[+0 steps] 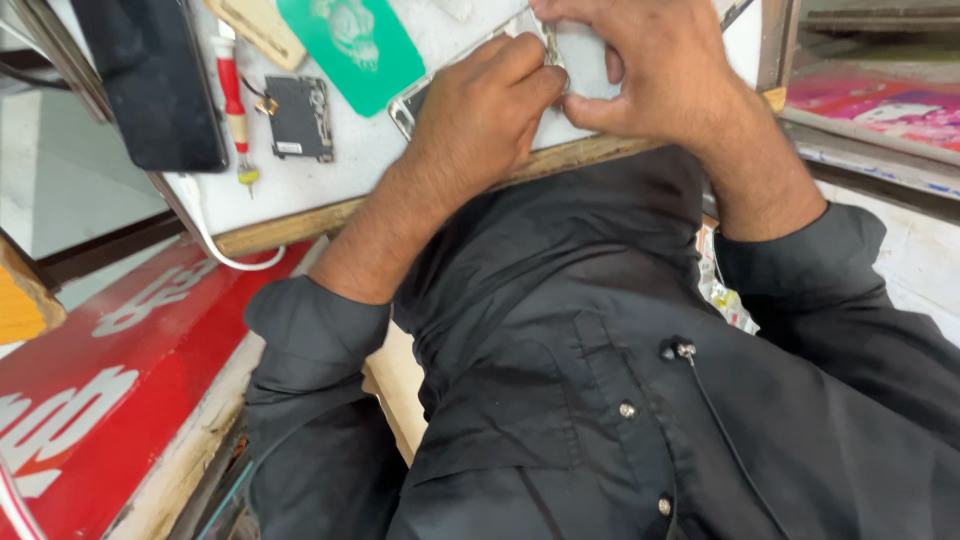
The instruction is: The person uses a green plastic prying tool to separate the screen assembly from the smartphone body. They then remove the screen and use a wooden stick to scrape adhesive residue from the phone frame.
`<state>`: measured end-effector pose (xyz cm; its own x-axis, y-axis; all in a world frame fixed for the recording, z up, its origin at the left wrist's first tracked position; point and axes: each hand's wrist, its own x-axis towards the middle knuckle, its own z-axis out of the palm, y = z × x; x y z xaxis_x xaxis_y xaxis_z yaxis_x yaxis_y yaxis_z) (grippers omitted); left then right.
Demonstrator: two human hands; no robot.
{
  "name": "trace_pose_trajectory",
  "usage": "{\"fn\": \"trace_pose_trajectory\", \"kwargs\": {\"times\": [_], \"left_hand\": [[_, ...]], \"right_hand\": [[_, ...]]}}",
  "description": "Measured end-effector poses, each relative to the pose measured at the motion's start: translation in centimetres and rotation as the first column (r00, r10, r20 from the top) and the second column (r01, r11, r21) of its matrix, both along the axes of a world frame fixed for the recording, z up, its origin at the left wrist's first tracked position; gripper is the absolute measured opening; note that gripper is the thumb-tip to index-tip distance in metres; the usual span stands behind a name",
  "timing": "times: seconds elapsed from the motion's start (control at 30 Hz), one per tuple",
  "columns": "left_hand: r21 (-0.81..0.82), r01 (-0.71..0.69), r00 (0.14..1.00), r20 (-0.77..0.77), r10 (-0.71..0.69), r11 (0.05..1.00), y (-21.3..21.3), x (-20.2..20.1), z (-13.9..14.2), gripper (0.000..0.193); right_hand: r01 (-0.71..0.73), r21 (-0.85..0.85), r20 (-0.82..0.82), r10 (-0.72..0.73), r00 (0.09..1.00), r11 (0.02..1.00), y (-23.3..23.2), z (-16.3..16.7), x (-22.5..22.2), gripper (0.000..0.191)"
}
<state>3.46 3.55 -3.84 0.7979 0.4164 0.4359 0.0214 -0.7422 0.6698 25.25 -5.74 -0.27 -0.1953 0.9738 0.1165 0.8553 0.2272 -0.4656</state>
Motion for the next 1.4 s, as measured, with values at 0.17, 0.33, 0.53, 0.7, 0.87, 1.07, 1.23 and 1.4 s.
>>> {"fn": "trace_pose_trajectory", "kwargs": {"times": [0.17,0.33,0.53,0.7,0.87,1.07,1.23,1.4], "left_hand": [[-0.025,0.056,0.998,-0.018,-0.056,0.998,0.1,0.1,0.0,0.014],[0.003,0.011,1.0,-0.017,-0.011,1.0,-0.1,0.2,-0.2,0.017],[0.023,-0.048,0.999,0.004,0.048,0.999,-0.2,0.2,-0.4,0.02],[-0.01,0.032,0.999,-0.016,-0.032,0.999,-0.2,0.2,-0.5,0.015],[0.015,-0.077,0.997,-0.001,0.077,0.997,-0.3,0.2,-0.6,0.018],[-0.054,0.061,0.998,0.008,-0.061,0.997,0.5,0.5,-0.2,0.015],[-0.282,-0.006,0.995,0.089,0.032,0.959,0.7,-0.2,0.7,0.013],[-0.235,-0.176,0.981,0.043,0.191,0.956,-1.1,-2.2,1.5,0.015]], "right_hand": [[0.003,-0.015,-0.01,-0.004,1.0,1.0,0.1,0.0,0.0,0.059],[0.013,-0.024,-0.006,-0.013,1.0,1.0,0.0,-0.1,0.2,0.058],[-0.012,0.016,-0.035,0.013,0.999,1.0,0.1,-0.3,0.2,0.058],[0.011,-0.036,-0.01,-0.011,1.0,0.999,0.0,-0.3,0.2,0.059],[0.017,-0.003,0.027,-0.017,0.999,1.0,1.0,0.1,0.2,0.059],[0.004,-0.001,0.032,-0.004,0.999,1.0,0.7,0.9,-0.3,0.061],[-0.081,0.003,-0.078,0.081,0.994,0.997,-0.1,1.0,0.8,0.051],[-0.131,0.152,0.01,0.131,0.991,0.98,-1.2,0.1,0.7,0.021]]}}
